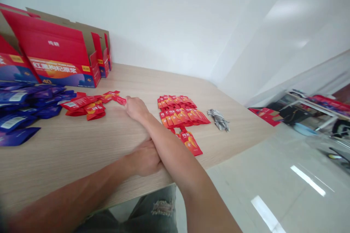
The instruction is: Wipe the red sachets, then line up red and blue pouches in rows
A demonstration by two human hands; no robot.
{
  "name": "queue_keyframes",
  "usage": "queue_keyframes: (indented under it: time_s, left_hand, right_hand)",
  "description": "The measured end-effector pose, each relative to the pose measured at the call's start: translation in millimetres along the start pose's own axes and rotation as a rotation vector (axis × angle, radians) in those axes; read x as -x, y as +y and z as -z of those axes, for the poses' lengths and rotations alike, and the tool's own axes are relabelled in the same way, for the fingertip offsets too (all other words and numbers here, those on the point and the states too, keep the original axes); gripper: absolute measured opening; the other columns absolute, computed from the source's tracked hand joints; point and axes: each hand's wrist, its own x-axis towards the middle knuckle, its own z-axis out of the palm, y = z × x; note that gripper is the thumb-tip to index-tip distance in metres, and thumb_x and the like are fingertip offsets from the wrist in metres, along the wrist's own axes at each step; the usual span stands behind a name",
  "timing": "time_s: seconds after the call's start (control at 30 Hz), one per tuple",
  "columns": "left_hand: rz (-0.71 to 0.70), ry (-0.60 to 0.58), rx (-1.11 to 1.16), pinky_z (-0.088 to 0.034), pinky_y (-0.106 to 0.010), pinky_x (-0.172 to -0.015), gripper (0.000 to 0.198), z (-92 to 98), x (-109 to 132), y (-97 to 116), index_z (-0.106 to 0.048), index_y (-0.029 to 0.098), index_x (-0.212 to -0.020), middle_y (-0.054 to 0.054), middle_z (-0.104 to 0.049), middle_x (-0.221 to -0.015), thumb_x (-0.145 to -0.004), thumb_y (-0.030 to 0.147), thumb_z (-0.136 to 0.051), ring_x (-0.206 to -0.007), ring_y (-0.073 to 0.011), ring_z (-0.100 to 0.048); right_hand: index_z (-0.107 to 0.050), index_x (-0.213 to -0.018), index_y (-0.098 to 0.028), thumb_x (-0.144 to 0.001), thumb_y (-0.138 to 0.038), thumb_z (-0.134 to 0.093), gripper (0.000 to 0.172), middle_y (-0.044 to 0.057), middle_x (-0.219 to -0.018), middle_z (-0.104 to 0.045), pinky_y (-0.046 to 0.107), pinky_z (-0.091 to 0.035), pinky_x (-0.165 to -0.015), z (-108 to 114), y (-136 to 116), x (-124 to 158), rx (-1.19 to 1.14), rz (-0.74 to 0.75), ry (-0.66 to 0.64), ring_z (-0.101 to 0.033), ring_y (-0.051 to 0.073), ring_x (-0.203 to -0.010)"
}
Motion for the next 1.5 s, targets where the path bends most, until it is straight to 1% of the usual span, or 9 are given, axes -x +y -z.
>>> queue_keyframes:
  time_s: [0.13, 0.23, 0.37, 0.43, 0.53, 0.63, 0.8, 1.37, 1.5]
  left_hand:
    - [0.024, -0.150, -0.087, -0.030, -0.057, -0.131, 0.070, 2.5, -5, -2, -0.048, 0.009, -0.160, -0.025, -0.045, -0.168, -0.100, 0.041, -0.062, -0.159, -0.0388, -0.040]
    - [0.031, -0.158, -0.144, -0.028, -0.054, -0.133, 0.074, 0.8, -5, -2, -0.040, 0.005, -0.164, -0.027, -0.034, -0.173, -0.102, 0.042, -0.059, -0.164, -0.0374, -0.031]
    - [0.019, -0.173, -0.164, -0.027, -0.054, -0.133, 0.073, 1.0, -5, 2, -0.040, 0.006, -0.165, -0.027, -0.034, -0.173, -0.103, 0.041, -0.058, -0.164, -0.0364, -0.032]
    - [0.014, -0.176, -0.177, -0.028, -0.054, -0.133, 0.072, 1.8, -7, 4, -0.041, 0.008, -0.165, -0.025, -0.035, -0.173, -0.104, 0.040, -0.058, -0.163, -0.0361, -0.032]
    - [0.009, -0.167, -0.198, -0.031, -0.056, -0.132, 0.067, 2.0, -8, 5, -0.046, 0.010, -0.164, -0.024, -0.039, -0.172, -0.104, 0.039, -0.057, -0.163, -0.0366, -0.034]
    - [0.004, -0.144, -0.202, -0.033, -0.056, -0.131, 0.065, 0.5, -7, 4, -0.048, 0.010, -0.162, -0.025, -0.042, -0.170, -0.104, 0.039, -0.057, -0.162, -0.0362, -0.036]
    - [0.014, -0.123, -0.193, -0.032, -0.053, -0.132, 0.065, -2.5, -4, 0, -0.051, 0.010, -0.160, -0.025, -0.041, -0.170, -0.103, 0.041, -0.060, -0.161, -0.0354, -0.037]
    - [-0.010, -0.103, -0.165, -0.034, -0.054, -0.130, 0.061, -0.3, -4, 2, -0.054, 0.012, -0.157, -0.025, -0.047, -0.166, -0.103, 0.039, -0.060, -0.158, -0.0365, -0.041]
    - [-0.009, -0.109, -0.187, -0.033, -0.053, -0.130, 0.061, -1.9, -5, 1, -0.054, 0.012, -0.157, -0.024, -0.046, -0.167, -0.103, 0.041, -0.059, -0.158, -0.0363, -0.041]
  right_hand:
    - [-0.075, -0.119, -0.018, -0.097, -0.013, -0.050, 0.034, 0.010, -0.117, -0.082, 0.036, -0.057, -0.098, 30, 36, 64, -0.316, -0.157, 0.305, -0.077, 0.026, -0.108]
    - [-0.076, -0.115, -0.018, -0.095, -0.020, -0.050, 0.033, 0.007, -0.110, -0.083, 0.035, -0.062, -0.084, 52, 79, 142, -0.589, -0.256, 0.560, -0.079, 0.023, -0.095]
    - [-0.078, -0.116, -0.021, -0.097, -0.026, -0.056, 0.030, 0.011, -0.104, -0.084, 0.035, -0.063, -0.072, 71, 134, 254, -0.299, -0.403, 0.835, -0.080, 0.025, -0.085]
    - [-0.078, -0.120, -0.021, -0.100, -0.026, -0.052, 0.033, 0.014, -0.100, -0.084, 0.038, -0.063, -0.069, 70, 150, 297, 0.053, -0.459, 0.787, -0.079, 0.027, -0.078]
    - [-0.073, -0.130, -0.015, -0.100, -0.017, -0.043, 0.042, 0.017, -0.109, -0.082, 0.040, -0.067, -0.074, 54, 157, 332, 0.332, -0.409, 0.497, -0.081, 0.030, -0.085]
    - [-0.068, -0.137, -0.014, -0.100, -0.012, -0.043, 0.045, 0.019, -0.124, -0.079, 0.041, -0.069, -0.085, 33, 153, 340, 0.367, -0.307, 0.336, -0.080, 0.030, -0.105]
    - [-0.070, -0.139, -0.021, -0.111, -0.038, -0.050, 0.039, 0.015, -0.140, -0.074, 0.049, -0.062, -0.109, 24, 152, 340, 0.181, -0.144, 0.344, -0.073, 0.030, -0.126]
    - [-0.071, -0.143, -0.020, -0.112, -0.053, -0.043, 0.053, 0.019, -0.148, -0.068, 0.056, -0.059, -0.111, 14, 164, 346, 0.120, -0.232, 0.363, -0.069, 0.034, -0.131]
    - [-0.066, -0.148, -0.020, -0.110, -0.060, -0.043, 0.060, 0.021, -0.151, -0.065, 0.060, -0.055, -0.114, 26, 159, 342, 0.143, -0.288, 0.332, -0.065, 0.037, -0.137]
